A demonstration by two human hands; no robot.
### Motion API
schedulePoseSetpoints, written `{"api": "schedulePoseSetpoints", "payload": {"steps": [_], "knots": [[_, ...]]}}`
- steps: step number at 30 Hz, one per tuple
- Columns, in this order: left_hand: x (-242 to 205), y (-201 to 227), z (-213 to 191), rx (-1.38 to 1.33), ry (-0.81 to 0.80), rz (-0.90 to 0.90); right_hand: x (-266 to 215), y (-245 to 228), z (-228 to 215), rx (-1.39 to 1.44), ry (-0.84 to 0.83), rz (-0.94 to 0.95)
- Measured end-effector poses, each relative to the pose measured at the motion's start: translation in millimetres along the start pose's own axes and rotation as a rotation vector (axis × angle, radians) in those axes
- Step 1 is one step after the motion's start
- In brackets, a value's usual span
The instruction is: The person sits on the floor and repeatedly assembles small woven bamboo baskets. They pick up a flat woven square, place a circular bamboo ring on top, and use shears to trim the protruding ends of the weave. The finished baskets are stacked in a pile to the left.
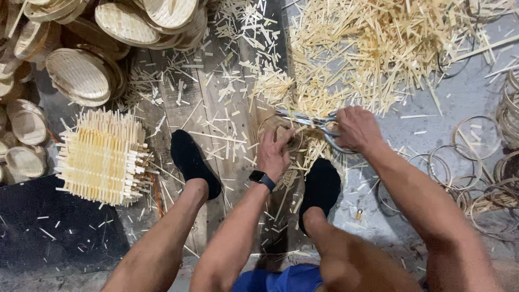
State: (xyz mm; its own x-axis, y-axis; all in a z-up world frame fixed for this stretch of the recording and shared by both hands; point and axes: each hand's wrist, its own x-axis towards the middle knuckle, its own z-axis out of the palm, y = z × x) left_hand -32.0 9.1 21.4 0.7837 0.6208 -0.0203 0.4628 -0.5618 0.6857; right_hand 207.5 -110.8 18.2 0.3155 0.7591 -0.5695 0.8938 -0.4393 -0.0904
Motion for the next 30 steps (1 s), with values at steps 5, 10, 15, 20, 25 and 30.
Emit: {"api": "schedulePoseSetpoints", "payload": {"steps": [5,10,15,20,25,30], "knots": [[7.4,-5.3,-8.6,-0.076,-0.038,-0.012,-7.7,18.2,25.9,0.016,0.127,-0.014],[10.6,0.0,-15.6,-0.098,-0.073,0.011,-9.4,0.4,10.3,-0.003,0.204,-0.044],[14.8,-8.2,-20.4,-0.124,-0.118,0.14,-0.4,-10.2,4.3,0.007,-0.029,0.011],[22.0,-15.8,-35.0,-0.128,-0.301,0.135,-7.7,34.1,23.0,0.142,-0.079,0.143],[35.6,-33.9,-35.4,-0.204,-0.254,-0.118,-18.5,52.8,40.8,0.132,0.237,0.429],[49.9,-88.9,-11.7,-0.148,-0.148,-0.552,-14.1,29.6,44.7,0.29,0.355,0.486]]}}
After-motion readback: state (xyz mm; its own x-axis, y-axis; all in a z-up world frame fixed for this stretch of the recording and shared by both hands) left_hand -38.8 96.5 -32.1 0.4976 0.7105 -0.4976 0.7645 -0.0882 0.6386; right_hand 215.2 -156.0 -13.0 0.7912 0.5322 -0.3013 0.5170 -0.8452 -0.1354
